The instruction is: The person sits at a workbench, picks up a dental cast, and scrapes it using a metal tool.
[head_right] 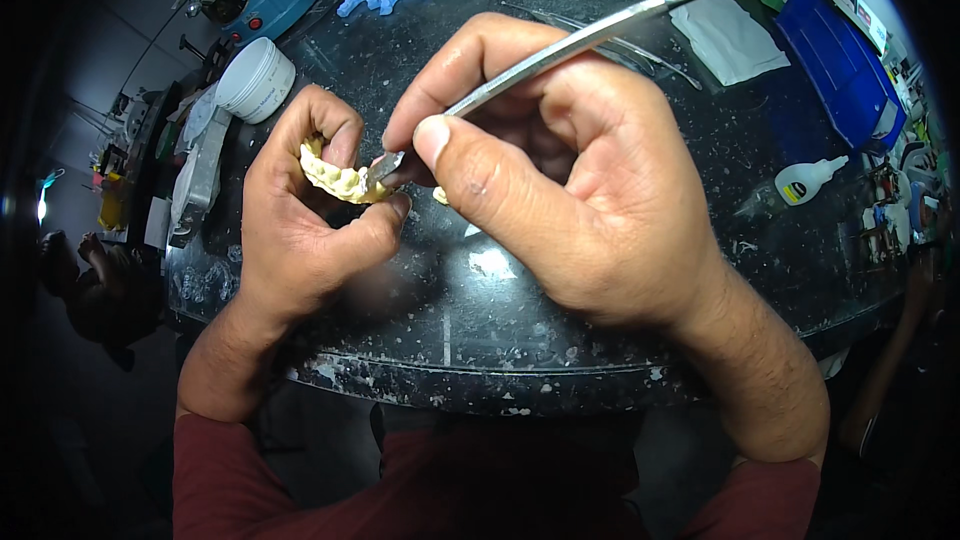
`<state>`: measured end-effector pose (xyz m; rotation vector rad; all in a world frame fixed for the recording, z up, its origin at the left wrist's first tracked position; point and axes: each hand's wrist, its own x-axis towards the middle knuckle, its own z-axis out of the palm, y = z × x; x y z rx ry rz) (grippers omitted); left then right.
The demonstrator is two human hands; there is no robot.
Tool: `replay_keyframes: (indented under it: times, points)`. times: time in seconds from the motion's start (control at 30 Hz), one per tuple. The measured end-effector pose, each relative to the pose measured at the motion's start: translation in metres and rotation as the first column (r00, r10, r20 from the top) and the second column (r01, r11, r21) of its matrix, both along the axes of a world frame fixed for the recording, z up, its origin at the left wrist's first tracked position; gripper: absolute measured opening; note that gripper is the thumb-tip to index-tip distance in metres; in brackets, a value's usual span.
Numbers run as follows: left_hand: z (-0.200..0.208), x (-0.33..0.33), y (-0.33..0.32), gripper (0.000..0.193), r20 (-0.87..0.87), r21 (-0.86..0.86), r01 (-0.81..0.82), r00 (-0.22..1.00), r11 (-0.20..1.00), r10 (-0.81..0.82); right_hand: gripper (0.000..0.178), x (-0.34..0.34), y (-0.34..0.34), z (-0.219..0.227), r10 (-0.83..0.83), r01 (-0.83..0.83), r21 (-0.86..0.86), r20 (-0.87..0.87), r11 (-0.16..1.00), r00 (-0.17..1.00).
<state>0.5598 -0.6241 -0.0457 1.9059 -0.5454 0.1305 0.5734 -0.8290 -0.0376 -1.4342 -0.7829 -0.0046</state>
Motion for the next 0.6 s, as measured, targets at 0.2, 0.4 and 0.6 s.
replay_keyframes:
  times: [0.2, 0.4, 0.6]
  points:
    - [-0.002, 0.000, 0.001, 0.034, 0.046, 0.003, -0.020, 0.999, 1.000, 0.019, 0.019, -0.001, 0.001, 0.002, 0.027, -0.028, -0.011, -0.058, 1.000, 0.998]
    - [0.007, -0.004, -0.004, 0.035, -0.087, -0.020, 0.008, 0.996, 1.000, -0.010, 0.021, 0.005, -0.001, -0.005, 0.044, -0.028, 0.159, -0.101, 0.987, 0.994]
    - [-0.001, 0.000, -0.001, 0.032, 0.004, -0.058, 0.037, 0.999, 0.998, -0.037, 0.023, 0.010, -0.008, -0.009, -0.011, 0.009, 0.101, 0.018, 0.995, 1.000]
